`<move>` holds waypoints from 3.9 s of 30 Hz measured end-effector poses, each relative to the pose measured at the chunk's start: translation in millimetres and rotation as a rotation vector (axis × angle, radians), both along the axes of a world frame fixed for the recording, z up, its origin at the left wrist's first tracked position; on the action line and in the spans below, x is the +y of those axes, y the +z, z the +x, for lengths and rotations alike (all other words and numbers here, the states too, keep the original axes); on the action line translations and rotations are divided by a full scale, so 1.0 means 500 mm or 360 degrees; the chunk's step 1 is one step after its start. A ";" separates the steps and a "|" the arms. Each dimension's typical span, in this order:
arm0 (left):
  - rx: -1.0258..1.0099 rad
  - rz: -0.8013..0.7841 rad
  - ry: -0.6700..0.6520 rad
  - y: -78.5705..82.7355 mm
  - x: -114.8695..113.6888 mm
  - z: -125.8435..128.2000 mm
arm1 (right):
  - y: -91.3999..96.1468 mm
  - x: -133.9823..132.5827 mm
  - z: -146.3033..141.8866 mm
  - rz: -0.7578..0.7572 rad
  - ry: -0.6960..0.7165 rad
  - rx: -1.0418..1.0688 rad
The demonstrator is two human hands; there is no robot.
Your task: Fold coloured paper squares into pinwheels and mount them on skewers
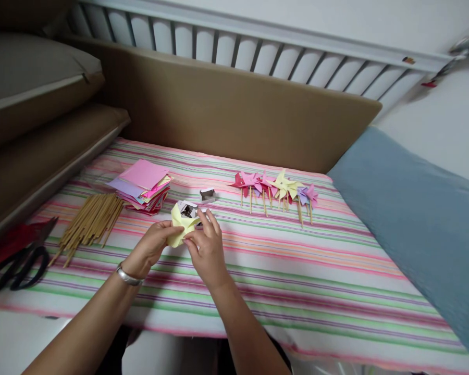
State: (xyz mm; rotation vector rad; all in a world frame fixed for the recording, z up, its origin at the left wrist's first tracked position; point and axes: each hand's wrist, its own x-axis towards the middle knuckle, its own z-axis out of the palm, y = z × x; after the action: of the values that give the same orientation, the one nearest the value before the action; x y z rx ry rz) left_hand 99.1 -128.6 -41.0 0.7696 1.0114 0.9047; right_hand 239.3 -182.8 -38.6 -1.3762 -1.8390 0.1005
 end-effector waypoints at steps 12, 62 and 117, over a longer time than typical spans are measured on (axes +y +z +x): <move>0.0042 0.0051 -0.0122 -0.009 -0.007 0.011 | -0.011 0.007 0.005 -0.0092 -0.0179 0.0083; -0.0175 0.0554 0.0382 0.196 -0.041 -0.163 | -0.039 0.035 -0.118 -0.0641 -0.0032 0.0736; -0.0304 0.0150 0.0434 0.056 0.057 -0.166 | 0.019 0.238 -0.017 -0.1045 -0.0260 -0.0753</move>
State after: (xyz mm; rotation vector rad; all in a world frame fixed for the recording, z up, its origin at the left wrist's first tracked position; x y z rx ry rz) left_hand 16.2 -99.9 -12.8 0.6182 0.9223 1.2444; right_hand 230.7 -64.0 -29.2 -2.1444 -2.1709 0.3422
